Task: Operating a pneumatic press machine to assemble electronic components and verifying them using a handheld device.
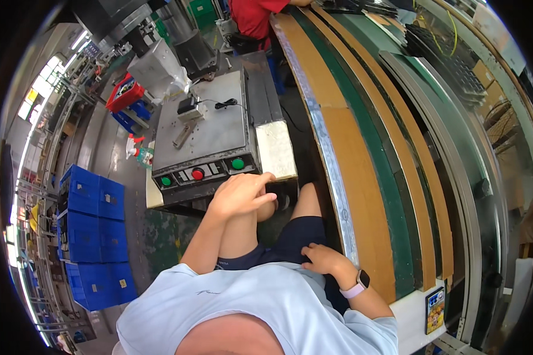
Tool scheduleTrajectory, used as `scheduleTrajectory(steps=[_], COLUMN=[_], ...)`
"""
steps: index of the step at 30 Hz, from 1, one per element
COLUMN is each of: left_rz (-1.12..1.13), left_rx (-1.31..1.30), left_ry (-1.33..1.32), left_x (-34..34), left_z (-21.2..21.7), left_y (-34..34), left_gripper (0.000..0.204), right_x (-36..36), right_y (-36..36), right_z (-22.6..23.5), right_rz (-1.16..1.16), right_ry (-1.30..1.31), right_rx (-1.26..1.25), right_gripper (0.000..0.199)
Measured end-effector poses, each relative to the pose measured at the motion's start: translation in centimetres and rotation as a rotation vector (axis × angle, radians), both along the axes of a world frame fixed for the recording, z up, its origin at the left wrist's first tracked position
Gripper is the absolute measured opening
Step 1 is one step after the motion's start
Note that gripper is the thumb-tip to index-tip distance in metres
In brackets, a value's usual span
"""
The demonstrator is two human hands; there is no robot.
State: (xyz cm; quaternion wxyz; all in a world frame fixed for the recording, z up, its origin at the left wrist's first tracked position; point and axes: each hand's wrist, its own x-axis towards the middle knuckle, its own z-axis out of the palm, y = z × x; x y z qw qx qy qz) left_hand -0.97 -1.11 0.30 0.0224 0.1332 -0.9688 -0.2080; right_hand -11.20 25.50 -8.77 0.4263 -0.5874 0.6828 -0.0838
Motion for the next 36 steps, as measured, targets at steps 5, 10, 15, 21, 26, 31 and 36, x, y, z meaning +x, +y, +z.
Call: scheduleTrajectory(steps=[5,10,15,21,26,31,36], left_rz=[0.011,-0.191,-0.192,-0.161,-0.186,-0.147,-0.116], left_rx=[0.018,0.305,0.370,0.505,0.355,0.158,0.184], left_ry=[-0.138,0.086,-0.067,0.068,0.017,0.142,0.110], left_x=[-1.2,-2.4,-2.0,-1.1,-0.8,-0.3,-0.3], left_z=[-0.3,-1.1,-1.0,-0.2,-0.6,-0.9,-0.5], left_y=[-0.5,-1.1,-1.9,-2.4,-0.6,0.2,0.1], left_gripper=[0.037,0.034,0.031,0.030,0.029,0.029,0.030], right_x=[0.1,-0.2,-0.4,0.0,0.0,-0.2,-0.1], right_y=[-0.1,0.0,0.1,-0.1,0.2,0.2,0.3], right_z=[-0.3,0.0,-0.2,-0.1,0.0,-0.6,-0.7], right_rz=[0.021,-0.007,0.040,0.041,0.014,0.050,0.059], right_ry=[0.035,0.021,0.018,-0.026,0.003,-0.011,-0.006], right_rx=[0.045,0.025,0.046,0.066,0.085,0.069,0.061], right_gripper=[0.038,0.039,0.041,0.042,0.042,0.042,0.042])
